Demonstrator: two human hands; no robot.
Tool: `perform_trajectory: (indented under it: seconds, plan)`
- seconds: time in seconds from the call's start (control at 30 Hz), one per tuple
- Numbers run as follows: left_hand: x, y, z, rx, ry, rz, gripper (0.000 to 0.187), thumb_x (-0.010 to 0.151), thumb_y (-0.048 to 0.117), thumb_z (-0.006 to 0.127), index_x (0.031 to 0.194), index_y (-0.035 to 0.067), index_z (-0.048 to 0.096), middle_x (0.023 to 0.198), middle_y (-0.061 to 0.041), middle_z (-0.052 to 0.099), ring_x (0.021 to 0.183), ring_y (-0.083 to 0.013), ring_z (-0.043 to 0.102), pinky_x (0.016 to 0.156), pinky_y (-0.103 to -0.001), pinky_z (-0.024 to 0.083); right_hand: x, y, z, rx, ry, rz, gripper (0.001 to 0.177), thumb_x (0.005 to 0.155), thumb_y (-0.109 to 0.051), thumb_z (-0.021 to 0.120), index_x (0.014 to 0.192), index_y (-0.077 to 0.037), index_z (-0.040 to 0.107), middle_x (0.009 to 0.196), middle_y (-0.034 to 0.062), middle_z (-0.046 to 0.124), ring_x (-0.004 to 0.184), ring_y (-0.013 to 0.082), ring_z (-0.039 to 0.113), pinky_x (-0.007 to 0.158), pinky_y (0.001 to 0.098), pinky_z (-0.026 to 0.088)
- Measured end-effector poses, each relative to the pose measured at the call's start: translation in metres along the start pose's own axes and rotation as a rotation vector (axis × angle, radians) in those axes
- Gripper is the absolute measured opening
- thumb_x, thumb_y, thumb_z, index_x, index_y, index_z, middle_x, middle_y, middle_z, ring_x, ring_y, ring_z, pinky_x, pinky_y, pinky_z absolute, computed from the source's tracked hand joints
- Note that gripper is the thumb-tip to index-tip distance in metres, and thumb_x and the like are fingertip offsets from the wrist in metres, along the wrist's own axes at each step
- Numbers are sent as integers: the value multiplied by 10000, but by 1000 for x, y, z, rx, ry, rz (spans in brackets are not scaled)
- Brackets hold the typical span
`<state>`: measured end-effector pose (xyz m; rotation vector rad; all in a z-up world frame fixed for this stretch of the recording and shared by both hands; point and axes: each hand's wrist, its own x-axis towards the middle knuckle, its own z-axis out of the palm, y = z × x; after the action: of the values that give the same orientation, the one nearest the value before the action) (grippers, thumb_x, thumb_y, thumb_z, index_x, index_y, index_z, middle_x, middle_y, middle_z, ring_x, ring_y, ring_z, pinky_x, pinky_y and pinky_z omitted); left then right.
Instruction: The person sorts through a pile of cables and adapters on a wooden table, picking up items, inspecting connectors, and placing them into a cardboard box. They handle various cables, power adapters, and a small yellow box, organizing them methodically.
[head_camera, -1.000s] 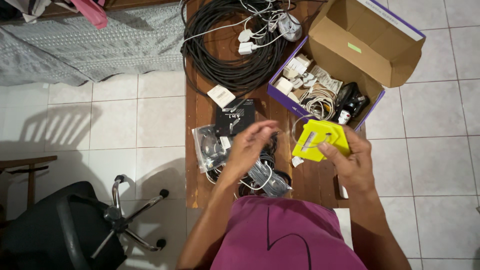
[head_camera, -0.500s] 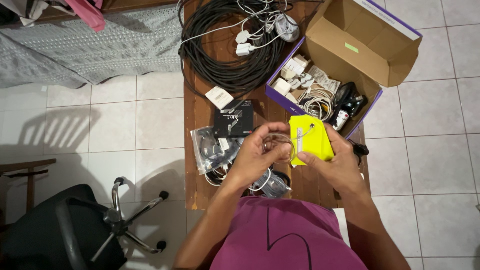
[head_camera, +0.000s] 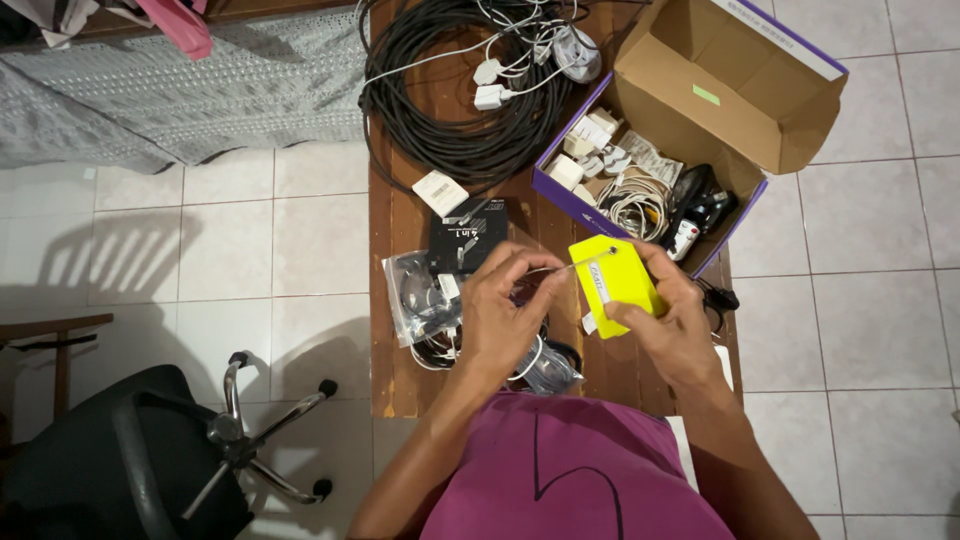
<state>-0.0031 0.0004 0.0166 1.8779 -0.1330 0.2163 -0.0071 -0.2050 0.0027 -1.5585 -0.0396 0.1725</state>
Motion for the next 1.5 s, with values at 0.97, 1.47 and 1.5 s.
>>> perform_trajectory:
  seconds: [0.97, 1.47, 1.5]
  plan:
    - [6, -27, -4, -360, -25, -201, 187, 983, 43, 700, 1168, 30, 717, 1066, -32, 730, 942, -84, 678, 823, -226, 550, -2, 31, -25, 824, -371, 349, 750, 811, -85, 619, 1518, 82, 432, 1244, 231, 633, 791, 158, 641, 639, 257, 528]
    - [6, -32, -9, -1020, -239, -563, 301, 1008, 103, 644, 1295, 23, 607, 1138, -88, 696, 1048, -163, 684, 949, -340, 582, 0, 36, -25, 999, -400, 295, 782, 853, -75, 612, 1574, 81, 353, 1259, 251, 611, 899, 226, 638, 763, 307, 533]
    - [6, -29, -10, -1026, -242, -556, 300, 1012, 104, 642, 1297, 19, 604, 1144, -95, 693, 1059, -167, 684, 954, -347, 581, 0, 37, -25, 1008, -395, 290, 782, 863, -72, 612, 1584, 82, 350, 1265, 257, 611, 894, 218, 636, 759, 298, 530]
